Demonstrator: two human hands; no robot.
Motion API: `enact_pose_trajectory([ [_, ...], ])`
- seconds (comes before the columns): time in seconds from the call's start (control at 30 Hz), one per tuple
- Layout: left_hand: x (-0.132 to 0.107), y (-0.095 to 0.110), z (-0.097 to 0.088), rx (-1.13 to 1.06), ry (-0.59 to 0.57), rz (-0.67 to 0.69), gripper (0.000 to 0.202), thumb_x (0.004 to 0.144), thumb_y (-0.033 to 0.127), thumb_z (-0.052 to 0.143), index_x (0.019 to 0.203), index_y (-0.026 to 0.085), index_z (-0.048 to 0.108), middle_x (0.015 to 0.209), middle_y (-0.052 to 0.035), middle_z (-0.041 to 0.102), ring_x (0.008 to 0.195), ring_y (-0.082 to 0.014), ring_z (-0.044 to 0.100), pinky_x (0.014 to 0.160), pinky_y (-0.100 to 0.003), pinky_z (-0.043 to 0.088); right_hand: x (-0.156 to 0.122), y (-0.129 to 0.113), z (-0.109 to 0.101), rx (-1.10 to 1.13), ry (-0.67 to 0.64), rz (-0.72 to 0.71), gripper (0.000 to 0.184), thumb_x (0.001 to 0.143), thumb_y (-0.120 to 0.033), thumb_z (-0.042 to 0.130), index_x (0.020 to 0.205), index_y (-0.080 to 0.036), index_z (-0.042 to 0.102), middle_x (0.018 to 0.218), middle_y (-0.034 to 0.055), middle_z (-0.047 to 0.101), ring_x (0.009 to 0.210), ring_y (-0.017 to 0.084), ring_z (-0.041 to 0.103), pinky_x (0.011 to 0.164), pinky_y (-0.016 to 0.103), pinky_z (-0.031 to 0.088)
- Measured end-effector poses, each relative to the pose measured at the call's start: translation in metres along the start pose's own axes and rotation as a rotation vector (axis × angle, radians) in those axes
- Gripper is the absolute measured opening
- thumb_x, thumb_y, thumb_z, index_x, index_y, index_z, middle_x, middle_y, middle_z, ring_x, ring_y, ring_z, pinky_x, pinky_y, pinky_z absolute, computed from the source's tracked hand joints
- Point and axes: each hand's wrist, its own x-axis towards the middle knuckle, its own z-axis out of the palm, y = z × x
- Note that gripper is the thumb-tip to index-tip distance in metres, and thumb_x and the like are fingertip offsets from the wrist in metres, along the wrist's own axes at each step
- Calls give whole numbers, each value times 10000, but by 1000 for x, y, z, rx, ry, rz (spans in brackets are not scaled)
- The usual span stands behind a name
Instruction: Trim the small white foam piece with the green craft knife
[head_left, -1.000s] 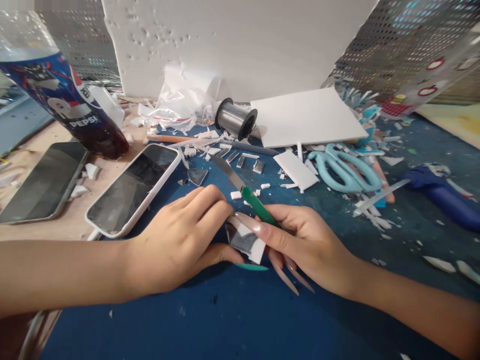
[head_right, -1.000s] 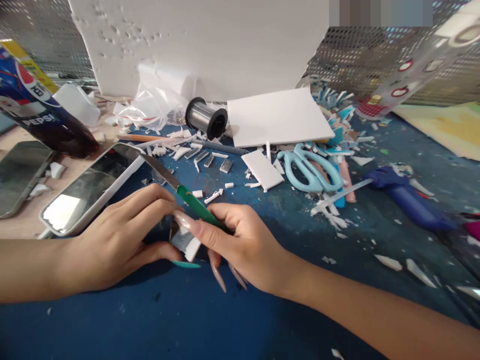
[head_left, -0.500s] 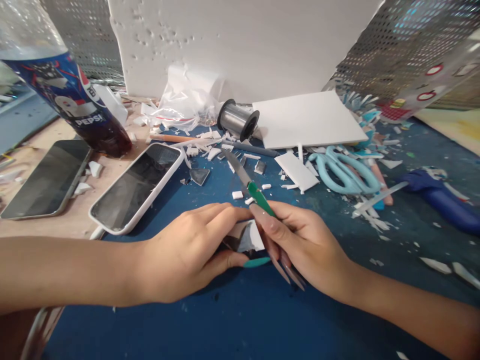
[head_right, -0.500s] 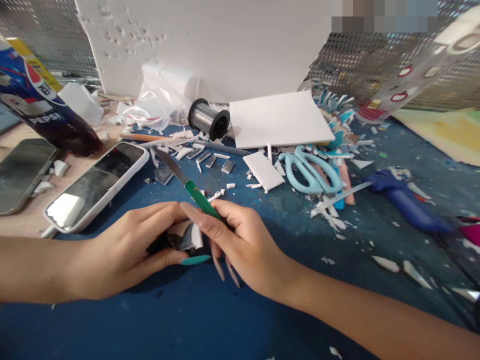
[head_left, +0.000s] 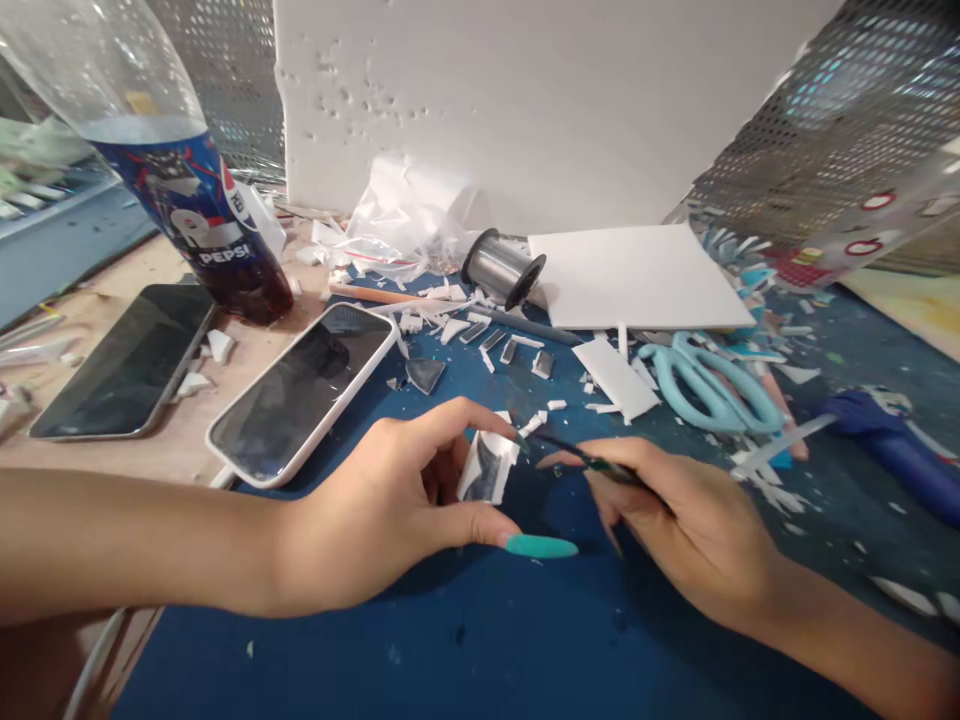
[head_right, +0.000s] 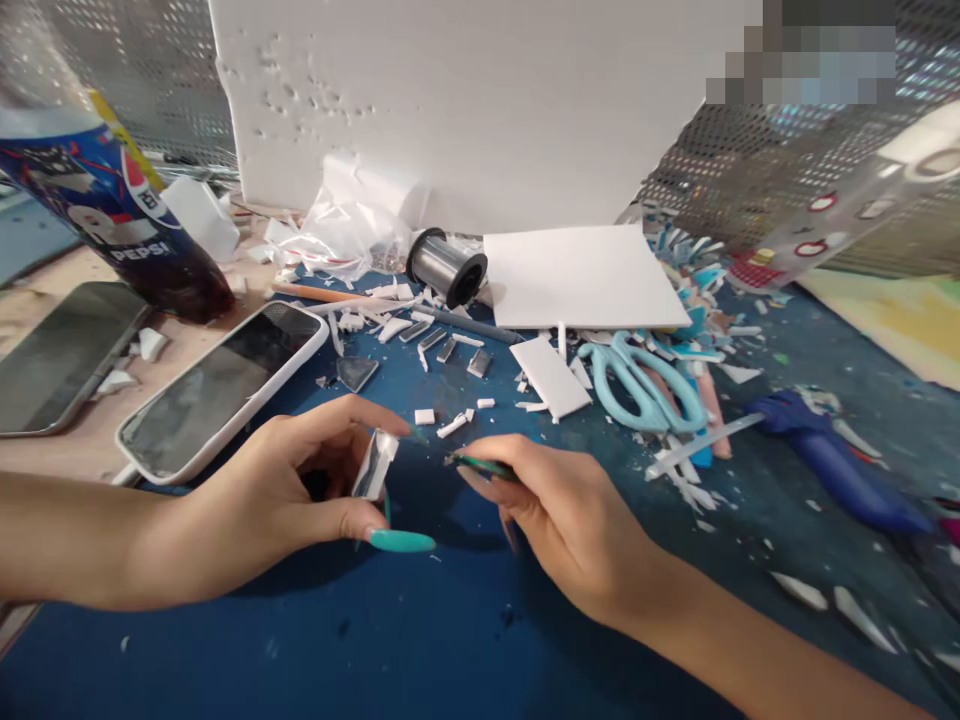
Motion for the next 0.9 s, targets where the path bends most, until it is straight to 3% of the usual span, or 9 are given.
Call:
enact_pose_trajectory([
  [0.13, 1, 0, 1, -102, 5, -87, 521, 824, 590, 843, 1115, 222, 616, 662, 75, 542, 595, -133, 506, 553, -240, 428, 0, 12, 2, -120, -48, -203, 257, 1085, -404, 546, 1248, -288, 706, 855, 35, 749, 665, 184, 694, 639, 300, 543],
  [0.27, 1, 1, 1, -141, -3, -105, 466, 816, 537, 864, 1060, 233, 610, 644, 83, 527, 579, -123, 485, 536, -226, 394, 2, 20, 0, -235, -79, -380, 263, 1088, -294, 521, 1327, -292, 631, 831, 25, 704, 673, 187, 675, 673, 295, 554],
  [0.4, 0, 1, 2, -175, -19, -103, 423, 818, 488, 867, 1051, 233, 624, 657, 81, 542, 584, -114, 492, 536, -210, 386, -1, 20, 0, -303, -101, -385, 286, 1098, -272, 483, 1370, -276, 570, 944, 53, 722, 762, 197, 686, 787, 303, 564],
  [0.63, 3, 3, 0, -251, -88, -179, 380, 789, 388, 876, 981, 213, 599, 624, 87, 531, 587, -110, 458, 529, -197, 370, 1, 16, 4, -431, -5, -503, 232, 1100, -189, 466, 1270, -158, 621, 844, 34, 606, 724, 154, 617, 740, 255, 539],
  [0.9, 2, 3, 1, -251, -61, -132, 351, 782, 281, 855, 972, 220, 567, 616, 106, 506, 574, -94, 424, 523, -179, 344, 3, 13, 5, -440, 12, -544, 204, 1109, -170, 463, 1207, -118, 634, 853, 26, 575, 742, 109, 592, 762, 195, 518],
])
